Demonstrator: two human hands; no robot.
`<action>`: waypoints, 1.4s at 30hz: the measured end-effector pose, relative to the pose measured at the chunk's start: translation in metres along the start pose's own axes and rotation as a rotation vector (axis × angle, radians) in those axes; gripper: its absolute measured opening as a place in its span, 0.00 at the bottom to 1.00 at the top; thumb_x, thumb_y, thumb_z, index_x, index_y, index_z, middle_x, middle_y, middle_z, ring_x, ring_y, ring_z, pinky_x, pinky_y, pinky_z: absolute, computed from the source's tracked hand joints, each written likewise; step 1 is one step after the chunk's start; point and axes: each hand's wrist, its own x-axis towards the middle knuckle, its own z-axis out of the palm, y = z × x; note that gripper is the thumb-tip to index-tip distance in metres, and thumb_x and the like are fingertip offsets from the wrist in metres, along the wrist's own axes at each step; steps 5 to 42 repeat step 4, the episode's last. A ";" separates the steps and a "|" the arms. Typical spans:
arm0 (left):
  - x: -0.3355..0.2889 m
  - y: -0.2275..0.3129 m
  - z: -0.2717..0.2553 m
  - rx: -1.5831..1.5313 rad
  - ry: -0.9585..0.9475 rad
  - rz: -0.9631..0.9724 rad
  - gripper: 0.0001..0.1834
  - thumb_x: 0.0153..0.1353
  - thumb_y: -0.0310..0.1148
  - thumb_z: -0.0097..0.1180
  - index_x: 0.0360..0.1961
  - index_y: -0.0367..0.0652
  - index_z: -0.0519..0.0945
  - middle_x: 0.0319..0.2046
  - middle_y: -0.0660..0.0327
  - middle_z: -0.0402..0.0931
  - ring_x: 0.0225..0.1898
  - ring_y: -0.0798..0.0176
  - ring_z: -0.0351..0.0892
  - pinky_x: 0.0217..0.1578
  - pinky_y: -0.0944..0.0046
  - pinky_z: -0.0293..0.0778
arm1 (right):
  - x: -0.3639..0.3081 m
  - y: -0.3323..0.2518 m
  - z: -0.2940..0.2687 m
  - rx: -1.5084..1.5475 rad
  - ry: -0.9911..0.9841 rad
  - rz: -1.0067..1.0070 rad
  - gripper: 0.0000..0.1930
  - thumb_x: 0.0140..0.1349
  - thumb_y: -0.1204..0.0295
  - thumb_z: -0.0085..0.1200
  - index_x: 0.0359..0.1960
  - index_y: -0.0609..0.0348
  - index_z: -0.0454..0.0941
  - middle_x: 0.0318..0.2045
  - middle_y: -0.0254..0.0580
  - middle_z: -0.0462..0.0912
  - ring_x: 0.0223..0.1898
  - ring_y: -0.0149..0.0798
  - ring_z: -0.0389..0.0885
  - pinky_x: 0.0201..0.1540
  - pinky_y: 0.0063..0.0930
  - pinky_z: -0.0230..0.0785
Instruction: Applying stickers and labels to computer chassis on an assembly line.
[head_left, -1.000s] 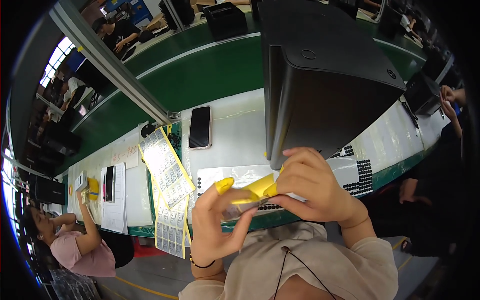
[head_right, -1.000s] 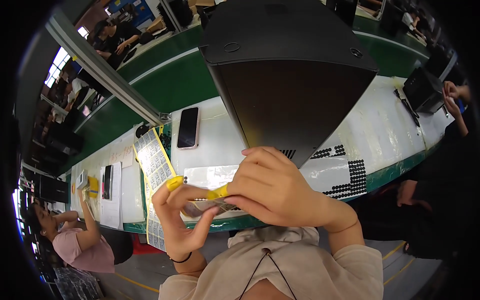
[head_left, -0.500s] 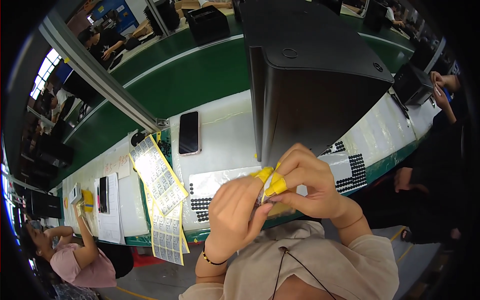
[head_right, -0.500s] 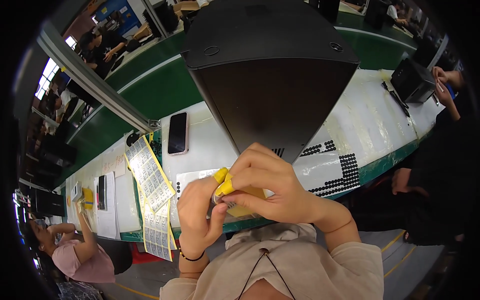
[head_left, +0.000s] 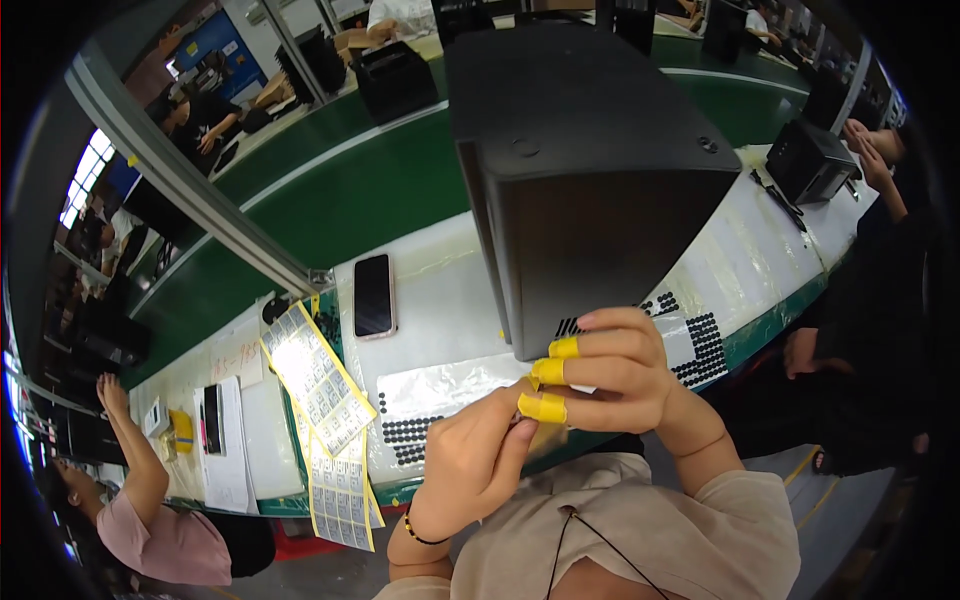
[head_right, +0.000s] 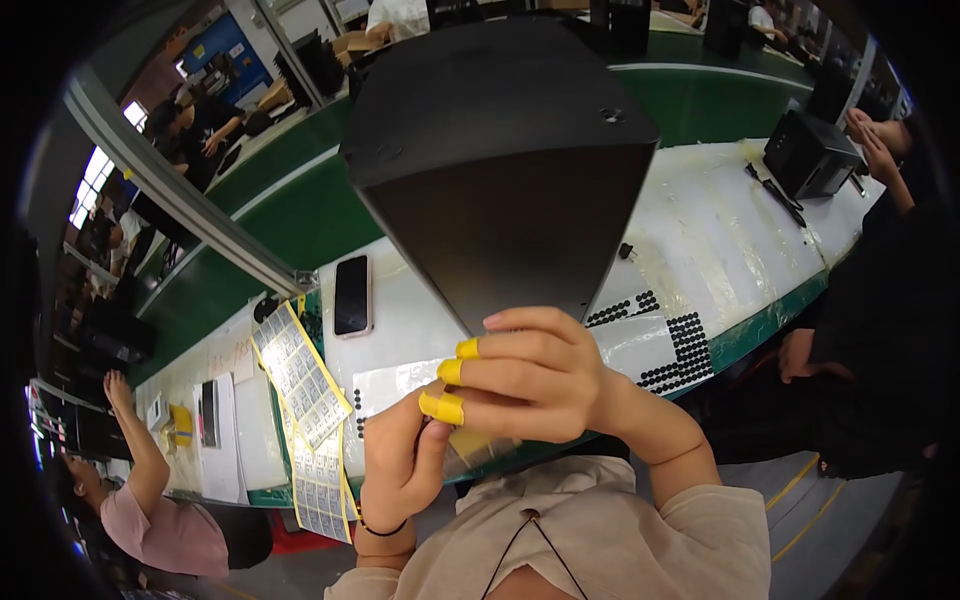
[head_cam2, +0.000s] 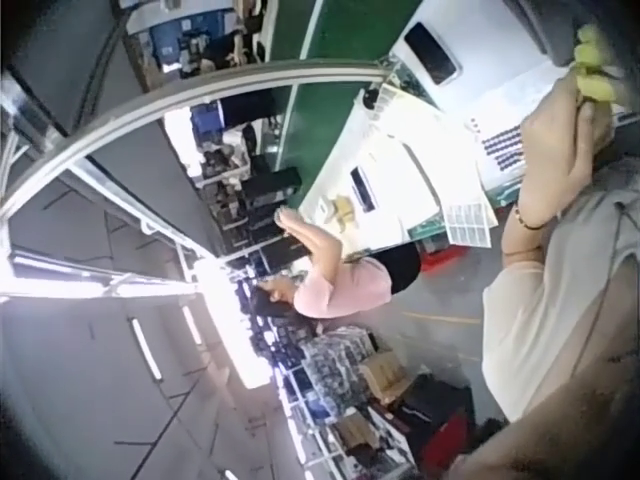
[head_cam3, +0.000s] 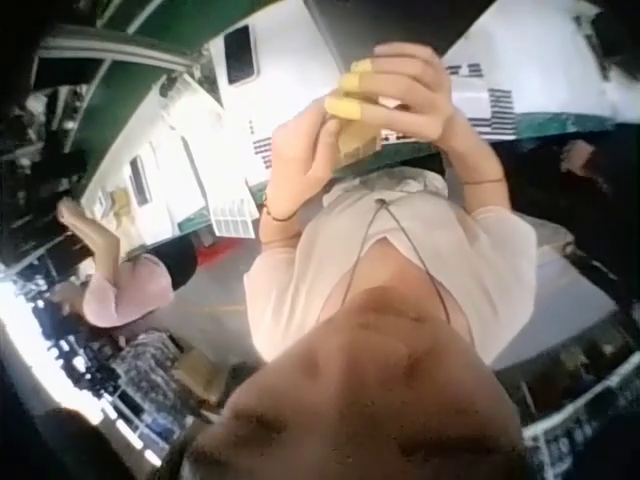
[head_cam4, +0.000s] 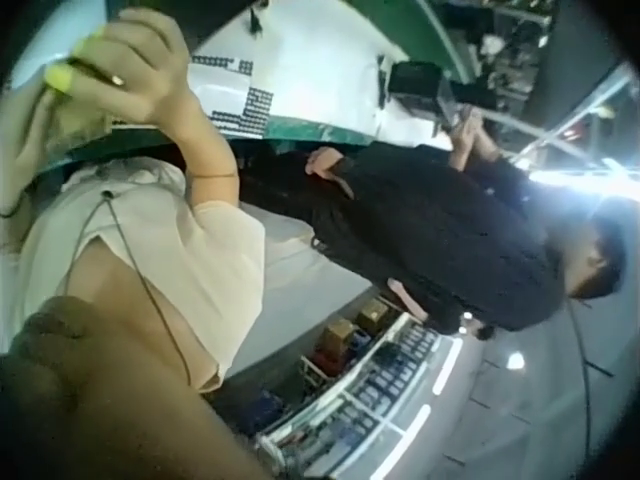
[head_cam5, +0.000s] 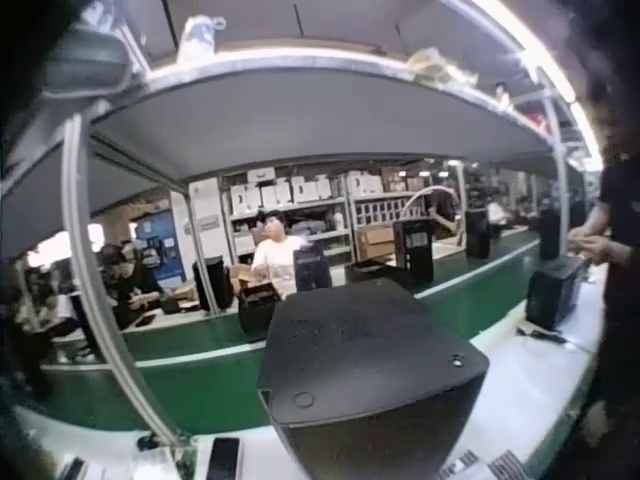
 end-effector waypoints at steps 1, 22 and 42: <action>0.001 0.001 -0.001 -0.128 -0.030 -0.082 0.13 0.61 0.28 0.55 0.47 0.35 0.76 0.29 0.51 0.78 0.28 0.51 0.79 0.29 0.60 0.74 | -0.003 0.000 0.002 -0.003 0.041 -0.019 0.15 0.44 0.74 0.67 0.35 0.42 0.83 0.39 0.28 0.78 0.41 0.32 0.75 0.48 0.32 0.73; 0.004 -0.011 0.002 -0.420 -0.064 -0.163 0.15 0.66 0.32 0.51 0.50 0.36 0.75 0.32 0.52 0.80 0.30 0.57 0.82 0.34 0.58 0.75 | -0.005 0.004 -0.001 -0.003 0.062 -0.048 0.14 0.48 0.76 0.65 0.37 0.42 0.83 0.40 0.27 0.78 0.43 0.30 0.75 0.52 0.34 0.73; 0.004 -0.011 0.002 -0.420 -0.064 -0.163 0.15 0.66 0.32 0.51 0.50 0.36 0.75 0.32 0.52 0.80 0.30 0.57 0.82 0.34 0.58 0.75 | -0.005 0.004 -0.001 -0.003 0.062 -0.048 0.14 0.48 0.76 0.65 0.37 0.42 0.83 0.40 0.27 0.78 0.43 0.30 0.75 0.52 0.34 0.73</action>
